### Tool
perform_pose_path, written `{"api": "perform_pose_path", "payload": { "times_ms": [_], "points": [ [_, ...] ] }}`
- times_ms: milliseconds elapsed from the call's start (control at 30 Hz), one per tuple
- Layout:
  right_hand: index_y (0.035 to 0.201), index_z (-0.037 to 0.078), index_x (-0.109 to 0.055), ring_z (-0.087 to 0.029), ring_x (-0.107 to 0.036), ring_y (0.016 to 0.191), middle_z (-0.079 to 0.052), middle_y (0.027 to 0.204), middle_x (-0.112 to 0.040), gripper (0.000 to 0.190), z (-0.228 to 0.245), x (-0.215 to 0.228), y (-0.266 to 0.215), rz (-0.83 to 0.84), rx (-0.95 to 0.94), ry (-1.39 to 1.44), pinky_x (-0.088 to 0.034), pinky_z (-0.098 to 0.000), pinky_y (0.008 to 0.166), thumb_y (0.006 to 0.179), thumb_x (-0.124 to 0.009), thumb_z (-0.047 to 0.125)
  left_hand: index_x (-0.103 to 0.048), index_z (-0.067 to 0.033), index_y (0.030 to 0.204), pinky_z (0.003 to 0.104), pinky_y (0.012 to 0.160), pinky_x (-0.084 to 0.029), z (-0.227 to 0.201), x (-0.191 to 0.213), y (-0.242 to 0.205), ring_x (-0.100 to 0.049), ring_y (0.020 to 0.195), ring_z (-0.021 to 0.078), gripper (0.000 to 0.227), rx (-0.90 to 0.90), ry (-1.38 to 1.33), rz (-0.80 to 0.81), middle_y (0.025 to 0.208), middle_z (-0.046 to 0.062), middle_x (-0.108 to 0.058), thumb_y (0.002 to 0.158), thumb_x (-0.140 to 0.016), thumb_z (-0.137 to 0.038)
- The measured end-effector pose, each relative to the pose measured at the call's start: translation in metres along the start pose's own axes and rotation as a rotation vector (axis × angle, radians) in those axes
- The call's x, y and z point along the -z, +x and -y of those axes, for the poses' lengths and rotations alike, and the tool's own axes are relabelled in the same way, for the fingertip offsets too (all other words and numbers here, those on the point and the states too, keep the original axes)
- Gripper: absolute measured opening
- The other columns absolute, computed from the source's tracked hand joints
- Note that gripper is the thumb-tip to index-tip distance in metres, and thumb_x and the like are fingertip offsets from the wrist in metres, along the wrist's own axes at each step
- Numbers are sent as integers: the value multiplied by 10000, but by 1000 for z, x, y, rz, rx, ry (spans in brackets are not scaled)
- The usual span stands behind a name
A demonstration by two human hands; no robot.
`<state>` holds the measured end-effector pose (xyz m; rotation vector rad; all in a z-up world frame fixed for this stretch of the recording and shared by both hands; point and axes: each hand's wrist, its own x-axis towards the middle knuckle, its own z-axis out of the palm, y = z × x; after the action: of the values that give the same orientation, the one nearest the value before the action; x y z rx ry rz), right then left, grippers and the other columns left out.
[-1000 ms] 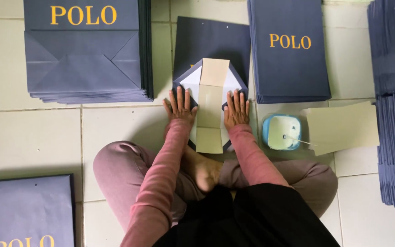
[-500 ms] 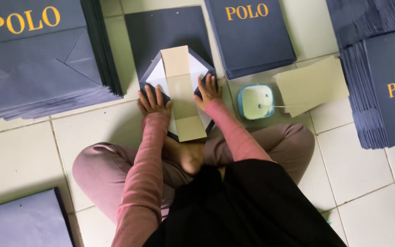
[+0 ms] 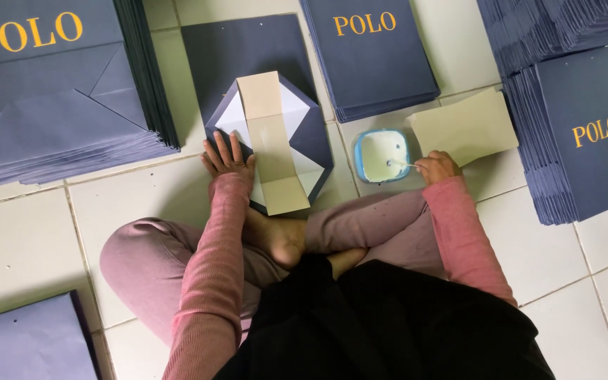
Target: Applying glue to paper bag flaps, inserting cardboard reinforcements, and folding the base to assemble the bags.
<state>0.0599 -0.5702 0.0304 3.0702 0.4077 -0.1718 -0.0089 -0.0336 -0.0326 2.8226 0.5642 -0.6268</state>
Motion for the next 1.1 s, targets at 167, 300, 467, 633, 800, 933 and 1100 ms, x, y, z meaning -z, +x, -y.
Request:
{"api": "perform_pose_path", "payload": {
  "times_ms": [167,300,467,633,800,933,1100],
  "points": [
    [990,253,-796,-264,-669,873,-38,862,-665,92,15,22,-17,-242,42,174,-559,-374,814,903,-772,269,125,-224,1633,604,1245,91,2,-3,2,222,1510,458,756,-21,-17,-9,1675,123,250,1055,-140,-632],
    [994,238,-810,-305,-683,873,-87,897,-676,131,49,53,-37,-222,-66,362,-568,-397,777,875,-783,285,130,-225,1633,599,1245,95,3,-2,-1,225,1512,450,748,-23,-31,-10,1675,119,250,1057,-118,-632],
    [978,262,-812,-294,-674,816,-69,901,-661,124,58,48,-47,-239,-59,382,-565,-386,744,858,-795,290,126,-224,1634,609,1243,96,3,-8,3,225,1509,457,755,-32,-36,-27,1676,121,248,1056,-135,-633],
    [975,204,-824,-325,-683,852,-108,902,-663,122,71,54,-51,-207,-23,427,-576,-385,750,857,-801,223,68,-241,1642,619,1247,59,4,-17,10,200,1518,458,758,-33,-56,-73,1687,117,210,1050,-181,-645],
    [978,199,-825,-317,-687,849,-108,906,-661,119,86,63,-53,-213,-3,435,-579,-362,718,859,-819,196,-397,-255,1520,628,1169,-231,9,-34,24,-175,1487,453,648,-51,-198,-395,1642,117,-190,965,-632,-493],
    [1047,202,-817,-225,-670,852,-69,929,-652,137,118,73,-25,-233,-17,590,-564,-308,750,911,-818,187,-563,-323,1347,640,1109,-349,19,-66,68,-253,1430,388,519,3,-291,-523,1571,29,-271,884,-729,-485],
    [1053,150,-815,-177,-684,828,-45,909,-663,166,233,52,32,-348,93,977,-582,-286,728,890,-817,119,-511,-361,1241,500,1028,-469,26,-76,96,-448,1255,248,606,156,-444,-624,1390,-65,-411,755,-845,-497]
  ]
}}
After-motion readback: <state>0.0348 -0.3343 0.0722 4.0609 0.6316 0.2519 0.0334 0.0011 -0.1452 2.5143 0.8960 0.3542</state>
